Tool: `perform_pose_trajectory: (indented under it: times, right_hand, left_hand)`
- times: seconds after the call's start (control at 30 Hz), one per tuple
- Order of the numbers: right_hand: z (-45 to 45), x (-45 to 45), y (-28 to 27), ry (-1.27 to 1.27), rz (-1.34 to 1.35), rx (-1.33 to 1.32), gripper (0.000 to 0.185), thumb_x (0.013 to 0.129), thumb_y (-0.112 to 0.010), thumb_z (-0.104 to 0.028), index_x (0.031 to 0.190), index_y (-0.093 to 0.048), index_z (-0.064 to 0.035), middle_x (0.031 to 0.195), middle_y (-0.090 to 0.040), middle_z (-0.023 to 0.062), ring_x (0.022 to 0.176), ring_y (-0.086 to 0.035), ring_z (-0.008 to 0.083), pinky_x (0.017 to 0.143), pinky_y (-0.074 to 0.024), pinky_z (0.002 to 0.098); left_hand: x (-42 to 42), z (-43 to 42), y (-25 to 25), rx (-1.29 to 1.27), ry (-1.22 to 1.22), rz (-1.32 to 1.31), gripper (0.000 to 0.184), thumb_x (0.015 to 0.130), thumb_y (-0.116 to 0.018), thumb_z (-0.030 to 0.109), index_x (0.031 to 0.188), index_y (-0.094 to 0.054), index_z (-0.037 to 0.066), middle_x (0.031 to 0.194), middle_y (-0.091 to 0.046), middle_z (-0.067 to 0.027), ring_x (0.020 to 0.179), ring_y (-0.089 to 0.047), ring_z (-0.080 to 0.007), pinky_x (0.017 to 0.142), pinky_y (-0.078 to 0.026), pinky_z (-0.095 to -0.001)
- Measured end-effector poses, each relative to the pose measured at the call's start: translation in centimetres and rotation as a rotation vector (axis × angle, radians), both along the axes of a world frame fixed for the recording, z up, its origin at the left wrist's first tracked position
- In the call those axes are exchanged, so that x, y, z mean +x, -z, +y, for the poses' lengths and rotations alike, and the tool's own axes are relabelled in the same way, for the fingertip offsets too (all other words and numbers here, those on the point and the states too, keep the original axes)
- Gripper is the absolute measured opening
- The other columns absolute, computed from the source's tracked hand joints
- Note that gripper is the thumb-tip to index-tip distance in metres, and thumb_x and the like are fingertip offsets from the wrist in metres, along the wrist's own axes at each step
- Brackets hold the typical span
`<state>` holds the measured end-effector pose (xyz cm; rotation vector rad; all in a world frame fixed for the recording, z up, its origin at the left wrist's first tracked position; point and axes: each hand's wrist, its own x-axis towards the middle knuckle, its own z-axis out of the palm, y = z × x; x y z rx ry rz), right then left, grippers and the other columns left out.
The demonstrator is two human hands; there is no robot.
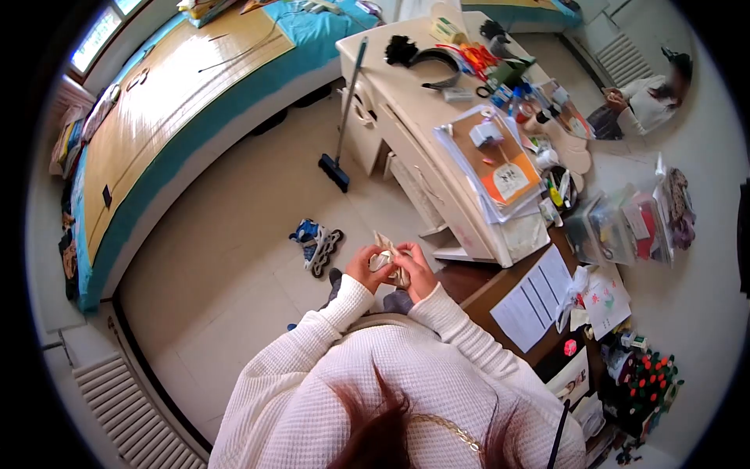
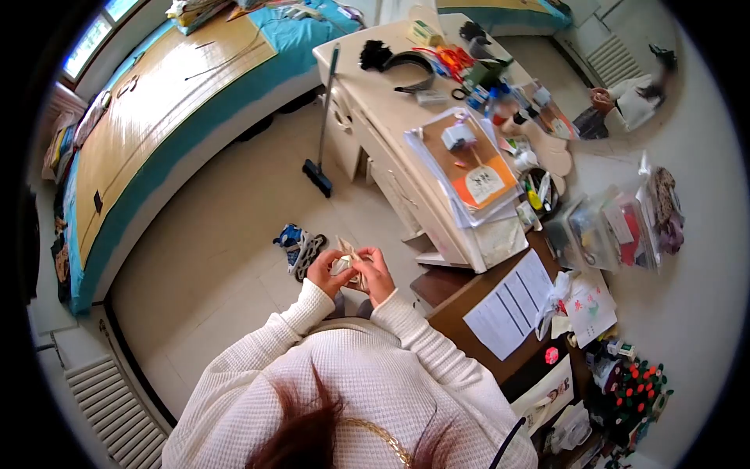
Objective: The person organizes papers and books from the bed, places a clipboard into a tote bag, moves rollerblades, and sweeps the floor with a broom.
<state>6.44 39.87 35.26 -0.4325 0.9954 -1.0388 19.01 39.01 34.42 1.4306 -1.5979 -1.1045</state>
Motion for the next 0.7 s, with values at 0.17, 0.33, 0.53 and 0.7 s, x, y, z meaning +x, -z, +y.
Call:
perform_pose_trajectory:
  times: [0.17, 0.33, 0.53, 0.7]
  right_hand:
    - [-3.1, 8.2, 1.3, -0.358, 0.257, -0.246, 0.04, 0.076, -0.049, -0.026, 0.106, -0.033, -0.0065, 0.09, -0.047, 0.0051, 0.077, -0.047, 0.0114, 0.063, -0.0418, 0.0229]
    - [-5.5, 13.6, 3.3, -0.64, 0.358, -0.174, 0.041, 0.076, -0.05, -0.021, 0.109, -0.033, -0.0047, 0.098, -0.046, 0.0069, 0.087, -0.046, 0.0125, 0.071, -0.0399, 0.023]
    - [-11.8, 17.7, 4.9, -0.505, 0.186, -0.158, 0.029, 0.076, -0.047, -0.014, 0.103, -0.042, -0.0072, 0.089, -0.05, 0.0057, 0.075, -0.049, 0.0104, 0.06, -0.0439, 0.0226]
    - [-23.3, 18.0, 7.2, -0.577, 0.224, 0.123, 0.019, 0.075, -0.045, -0.012, 0.093, -0.05, -0.0103, 0.072, -0.05, 0.0021, 0.051, -0.046, 0.0069, 0.035, -0.0377, 0.0181]
  left_hand:
    - [7.1, -1.7, 0.0, -0.077, 0.019, -0.095, 0.038, 0.052, -0.065, 0.009, 0.085, -0.046, 0.006, 0.08, -0.049, -0.0115, 0.075, -0.05, -0.0274, 0.064, -0.041, -0.0311]
    - [12.2, -2.6, 0.8, 0.288, -0.165, -0.061, 0.053, 0.05, -0.066, 0.015, 0.094, -0.038, 0.007, 0.083, -0.052, -0.0135, 0.078, -0.051, -0.0284, 0.066, -0.042, -0.0302]
    - [17.1, -5.1, 1.8, 0.161, -0.307, 0.171, 0.062, 0.052, -0.068, 0.02, 0.102, -0.033, 0.007, 0.084, -0.049, -0.0125, 0.077, -0.049, -0.0215, 0.068, -0.041, -0.0295]
    - [21.2, -9.5, 4.3, 0.269, -0.582, 0.309, 0.051, 0.06, -0.065, 0.015, 0.101, -0.035, 0.005, 0.08, -0.047, -0.0074, 0.073, -0.046, -0.0145, 0.061, -0.041, -0.0254]
